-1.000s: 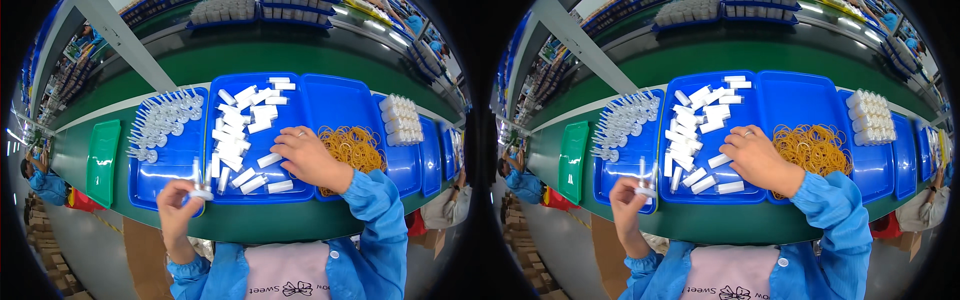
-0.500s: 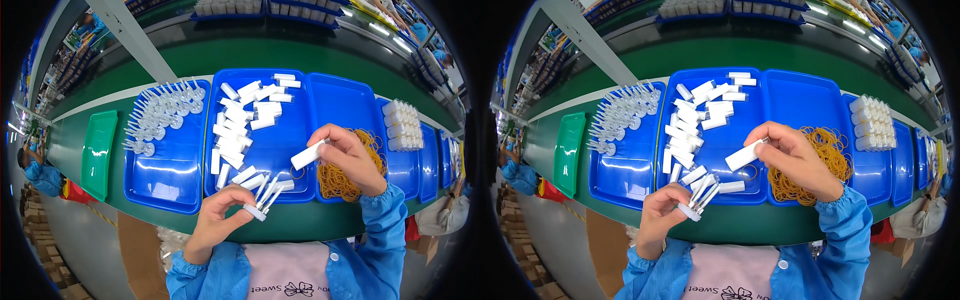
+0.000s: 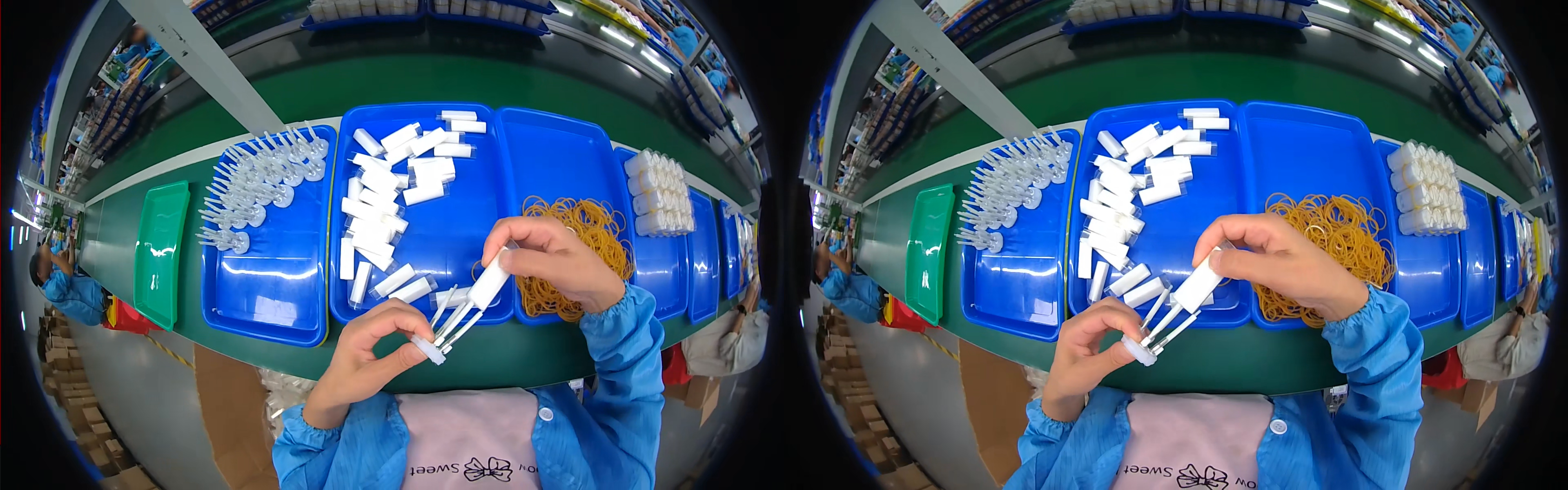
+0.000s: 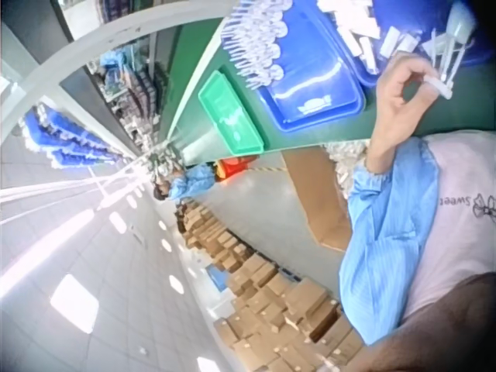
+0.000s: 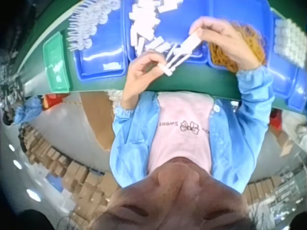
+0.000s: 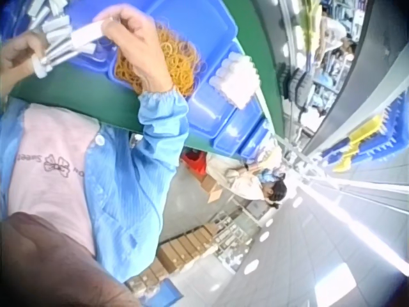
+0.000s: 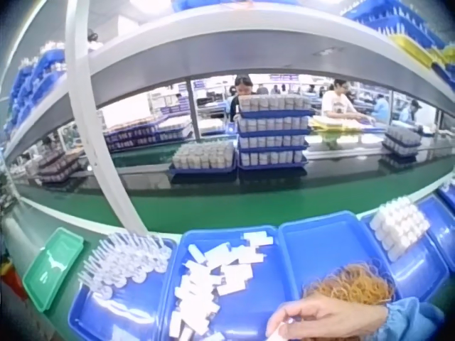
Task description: Assembling white plastic parts onto a base and securing them with a rubber band on a factory assembly line.
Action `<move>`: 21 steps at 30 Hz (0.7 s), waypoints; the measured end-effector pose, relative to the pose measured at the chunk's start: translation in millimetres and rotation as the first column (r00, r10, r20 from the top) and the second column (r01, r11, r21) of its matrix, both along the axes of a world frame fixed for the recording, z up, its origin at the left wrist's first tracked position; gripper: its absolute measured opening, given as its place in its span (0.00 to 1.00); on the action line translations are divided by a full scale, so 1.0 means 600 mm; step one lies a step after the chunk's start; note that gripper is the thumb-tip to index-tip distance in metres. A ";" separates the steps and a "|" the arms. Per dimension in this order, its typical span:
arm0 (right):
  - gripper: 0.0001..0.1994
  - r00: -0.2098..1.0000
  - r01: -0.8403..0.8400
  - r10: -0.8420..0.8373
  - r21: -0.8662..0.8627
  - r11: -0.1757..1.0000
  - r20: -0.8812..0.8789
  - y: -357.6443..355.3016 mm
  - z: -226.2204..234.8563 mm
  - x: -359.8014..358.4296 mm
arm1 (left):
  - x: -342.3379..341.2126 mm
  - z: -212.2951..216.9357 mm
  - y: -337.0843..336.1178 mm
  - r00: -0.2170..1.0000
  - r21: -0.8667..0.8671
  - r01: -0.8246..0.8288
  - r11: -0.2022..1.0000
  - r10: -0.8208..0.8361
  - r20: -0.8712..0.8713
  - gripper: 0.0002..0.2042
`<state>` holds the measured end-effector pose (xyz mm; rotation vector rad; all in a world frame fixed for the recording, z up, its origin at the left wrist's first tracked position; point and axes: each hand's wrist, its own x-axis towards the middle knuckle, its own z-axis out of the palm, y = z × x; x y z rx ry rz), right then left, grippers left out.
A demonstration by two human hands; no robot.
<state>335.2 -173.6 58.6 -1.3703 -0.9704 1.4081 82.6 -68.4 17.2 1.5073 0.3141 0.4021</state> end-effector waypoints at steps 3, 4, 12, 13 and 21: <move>0.07 0.979 -0.016 0.005 0.051 0.999 0.205 0.004 0.000 -0.003 | 0.003 -0.008 0.001 1.000 0.064 -0.017 0.998 0.018 -0.021 0.05; 0.07 0.987 -0.007 0.000 0.043 0.999 0.163 0.002 -0.001 -0.004 | 0.003 -0.012 0.000 0.999 0.068 -0.034 0.997 0.036 -0.027 0.05; 0.05 0.888 -0.116 -0.017 0.259 0.959 0.460 -0.009 0.001 -0.014 | -0.001 -0.027 -0.015 0.996 -0.119 -0.076 0.990 0.081 0.038 0.07; 0.05 0.906 -0.112 -0.003 0.247 0.963 0.422 -0.010 0.002 -0.016 | -0.003 -0.028 -0.018 0.993 -0.181 -0.090 0.979 0.103 0.062 0.09; 0.06 0.942 -0.063 -0.026 0.254 0.965 0.334 -0.017 -0.014 -0.056 | 0.014 -0.035 -0.034 0.986 -0.158 -0.142 0.977 0.154 0.065 0.10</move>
